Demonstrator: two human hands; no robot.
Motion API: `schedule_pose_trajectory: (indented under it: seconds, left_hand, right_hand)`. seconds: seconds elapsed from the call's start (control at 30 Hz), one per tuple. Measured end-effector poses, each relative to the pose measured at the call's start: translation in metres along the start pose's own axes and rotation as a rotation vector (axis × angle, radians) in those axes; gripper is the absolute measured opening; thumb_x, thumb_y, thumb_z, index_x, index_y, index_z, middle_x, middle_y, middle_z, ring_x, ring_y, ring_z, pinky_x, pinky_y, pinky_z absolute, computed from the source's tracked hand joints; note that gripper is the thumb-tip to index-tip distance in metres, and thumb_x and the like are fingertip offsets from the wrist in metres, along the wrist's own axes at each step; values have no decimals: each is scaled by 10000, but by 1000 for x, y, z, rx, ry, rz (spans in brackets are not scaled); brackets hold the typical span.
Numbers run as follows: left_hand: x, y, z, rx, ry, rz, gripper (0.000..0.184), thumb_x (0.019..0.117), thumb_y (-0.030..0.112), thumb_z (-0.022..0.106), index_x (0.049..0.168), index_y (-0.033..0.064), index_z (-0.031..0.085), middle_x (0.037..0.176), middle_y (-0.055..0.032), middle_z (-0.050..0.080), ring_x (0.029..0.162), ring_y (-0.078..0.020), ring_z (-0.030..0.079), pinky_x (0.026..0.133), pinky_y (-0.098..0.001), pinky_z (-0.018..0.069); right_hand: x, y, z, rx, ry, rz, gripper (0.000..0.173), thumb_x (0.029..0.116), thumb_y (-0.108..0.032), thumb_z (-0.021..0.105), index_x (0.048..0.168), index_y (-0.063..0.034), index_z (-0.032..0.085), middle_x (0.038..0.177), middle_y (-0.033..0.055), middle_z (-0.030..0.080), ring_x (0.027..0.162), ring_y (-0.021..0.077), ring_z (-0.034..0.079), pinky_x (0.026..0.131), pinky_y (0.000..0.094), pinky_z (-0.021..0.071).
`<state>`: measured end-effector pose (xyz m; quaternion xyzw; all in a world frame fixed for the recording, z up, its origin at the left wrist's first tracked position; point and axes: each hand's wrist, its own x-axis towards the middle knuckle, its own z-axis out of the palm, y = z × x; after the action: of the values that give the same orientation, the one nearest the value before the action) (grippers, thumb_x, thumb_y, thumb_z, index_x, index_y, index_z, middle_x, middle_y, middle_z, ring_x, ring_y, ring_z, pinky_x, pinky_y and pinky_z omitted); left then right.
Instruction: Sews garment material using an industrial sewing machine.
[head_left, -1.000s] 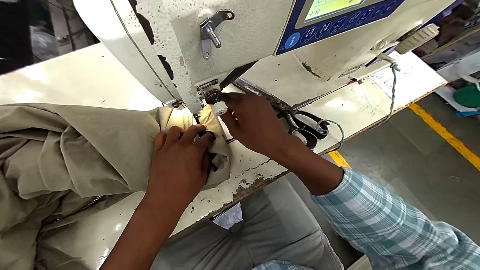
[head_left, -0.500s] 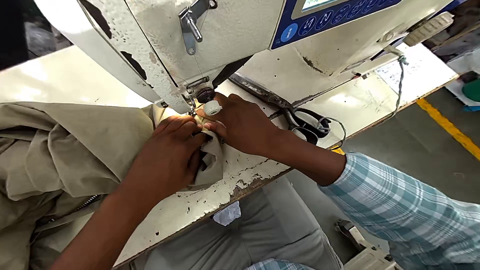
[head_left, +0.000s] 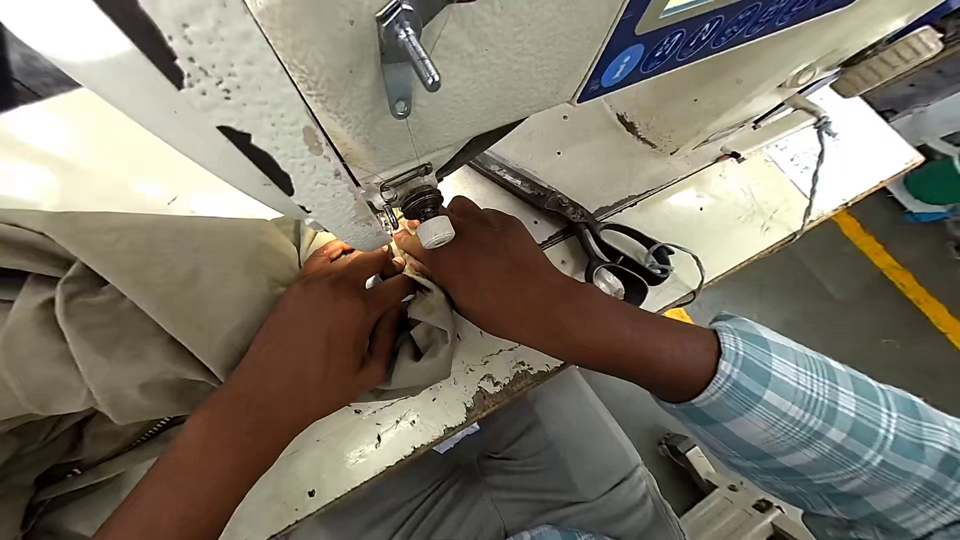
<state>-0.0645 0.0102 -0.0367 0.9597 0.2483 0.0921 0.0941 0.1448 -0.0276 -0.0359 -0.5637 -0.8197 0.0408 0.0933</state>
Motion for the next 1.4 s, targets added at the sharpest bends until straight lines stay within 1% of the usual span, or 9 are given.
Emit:
schedule_pose_trajectory:
  seconds: [0.23, 0.37, 0.47, 0.6, 0.67, 0.73, 0.9, 1.2, 1.4]
  left_hand:
    - [1, -4, -1, 2, 4, 13, 371, 921, 273, 450, 1045, 167, 784, 1136, -58, 720, 1153, -256, 662, 1091, -541, 444]
    - [2, -7, 0, 0, 17, 16, 363, 921, 271, 458, 1050, 166, 781, 1110, -45, 716, 1138, -244, 663, 1084, -535, 453]
    - [3, -9, -1, 0, 23, 13, 366, 922, 271, 460, 1058, 167, 784, 1105, -42, 720, 1120, -240, 666, 1056, -516, 472]
    - [3, -11, 0, 5, 17, -2, 361, 919, 275, 465, 1063, 176, 781, 1099, -30, 717, 1125, -226, 664, 1034, -502, 487]
    - [4, -13, 0, 9, 25, 1, 363, 912, 278, 468, 1063, 174, 781, 1071, -28, 710, 1089, -220, 665, 983, -483, 508]
    - [4, -14, 1, 3, 28, -4, 361, 911, 281, 473, 1065, 176, 783, 1047, -18, 703, 1067, -206, 665, 979, -474, 508]
    - [5, -15, 0, 2, 35, -13, 350, 906, 281, 489, 1064, 187, 786, 1049, -10, 702, 1049, -190, 669, 981, -451, 515]
    - [6, -14, 1, 4, 43, -33, 352, 904, 267, 490, 1078, 179, 783, 1090, -23, 717, 1091, -201, 674, 1036, -479, 491]
    - [8, -18, 5, 8, 90, -14, 350, 920, 266, 477, 1053, 151, 780, 1037, -32, 722, 1046, -214, 680, 988, -486, 501]
  right_hand:
    - [2, 2, 3, 16, 42, -11, 210, 1039, -234, 574, 1113, -124, 737, 1098, 102, 627, 878, 260, 621, 607, 347, 478]
    - [4, 2, 4, 38, 32, -10, 218, 1048, -250, 565, 1086, -131, 744, 1082, 110, 624, 883, 264, 625, 618, 357, 485]
    - [5, 0, 1, 42, 9, 12, 195, 1037, -222, 587, 1095, -120, 742, 1156, 127, 637, 926, 286, 643, 650, 388, 517]
    - [7, 0, 1, 36, 16, 3, 171, 1018, -200, 613, 1039, -91, 742, 1135, 137, 638, 940, 296, 645, 647, 386, 514]
    - [9, 3, 4, 67, 34, -8, 179, 1016, -206, 615, 983, -86, 743, 1091, 131, 637, 932, 293, 641, 650, 394, 518]
    - [9, 7, 9, 128, 56, -12, 228, 1027, -236, 599, 938, -82, 743, 1081, 122, 644, 953, 293, 641, 689, 415, 532]
    - [10, 8, 8, 201, 5, 42, 283, 1050, -280, 574, 986, -66, 747, 1163, 128, 654, 1055, 310, 632, 784, 449, 533]
    - [13, 7, 4, 148, 7, 29, 227, 1025, -233, 605, 971, -70, 754, 1085, 130, 665, 1016, 319, 631, 731, 448, 522]
    - [19, 3, -7, 182, -105, 126, 258, 1045, -244, 588, 1025, -39, 744, 1141, 148, 654, 1080, 333, 622, 787, 466, 527]
